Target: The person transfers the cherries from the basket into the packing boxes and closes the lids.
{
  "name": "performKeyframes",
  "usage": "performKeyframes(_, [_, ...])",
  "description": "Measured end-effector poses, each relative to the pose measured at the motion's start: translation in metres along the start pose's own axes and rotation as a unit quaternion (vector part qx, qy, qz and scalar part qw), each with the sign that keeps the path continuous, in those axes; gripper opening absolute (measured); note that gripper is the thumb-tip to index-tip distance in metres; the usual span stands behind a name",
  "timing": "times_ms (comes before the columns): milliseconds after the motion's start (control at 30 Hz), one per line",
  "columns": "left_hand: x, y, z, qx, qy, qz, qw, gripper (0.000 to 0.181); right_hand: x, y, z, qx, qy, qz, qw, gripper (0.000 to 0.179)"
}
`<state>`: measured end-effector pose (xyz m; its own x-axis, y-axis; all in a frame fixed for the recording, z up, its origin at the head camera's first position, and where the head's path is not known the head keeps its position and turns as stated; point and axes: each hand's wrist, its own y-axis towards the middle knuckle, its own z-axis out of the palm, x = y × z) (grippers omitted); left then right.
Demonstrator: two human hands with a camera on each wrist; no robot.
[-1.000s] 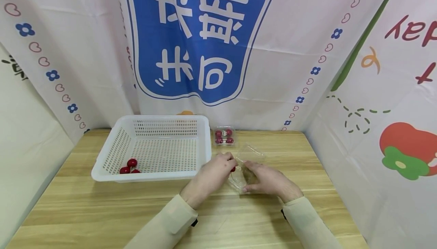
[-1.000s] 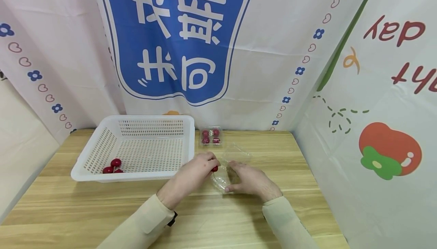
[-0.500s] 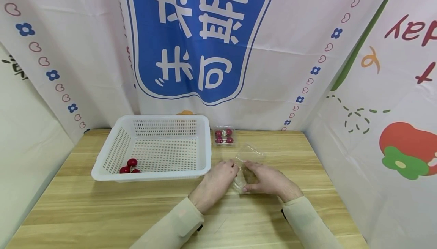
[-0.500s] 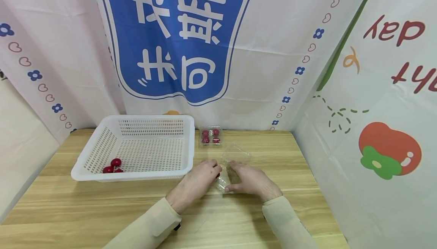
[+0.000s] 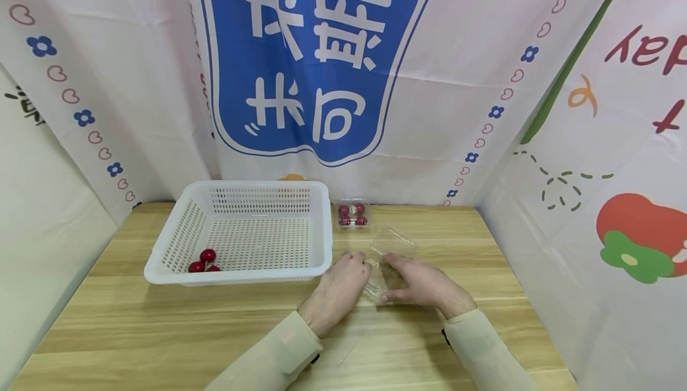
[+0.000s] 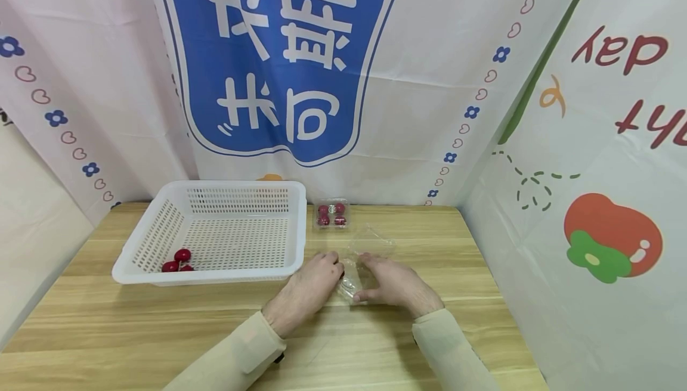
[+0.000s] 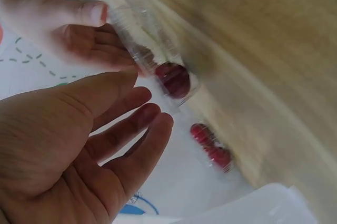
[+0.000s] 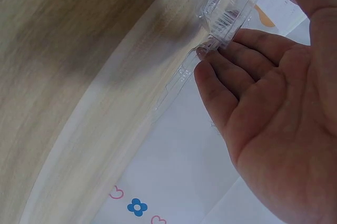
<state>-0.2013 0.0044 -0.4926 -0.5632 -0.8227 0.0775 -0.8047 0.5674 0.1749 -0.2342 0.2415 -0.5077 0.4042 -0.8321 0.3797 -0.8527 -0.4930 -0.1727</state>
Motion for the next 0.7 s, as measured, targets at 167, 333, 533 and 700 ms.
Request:
performKeyframes(167, [0.007, 0.001, -0.014, -0.008, -0.036, 0.009, 0.9993, 0.018, 0.000, 0.000, 0.000, 0.000, -0.001, -0.001, 1.0000, 0.111])
performKeyframes(333, [0.018, 0.000, -0.029, -0.015, -0.079, 0.001, 0.9968, 0.021, -0.001, 0.000, 0.001, -0.002, -0.004, -0.002, 1.0000, 0.111])
performKeyframes(533, [0.037, -0.003, -0.041, -0.016, -0.138, -0.014, 0.9902, 0.027, -0.001, 0.000, 0.001, -0.001, -0.002, -0.001, 1.0000, 0.112])
performKeyframes(700, [0.054, -0.009, -0.045, -0.041, -0.153, -0.014, 0.9872, 0.025, -0.001, 0.001, 0.002, 0.000, -0.004, -0.001, 1.0000, 0.111])
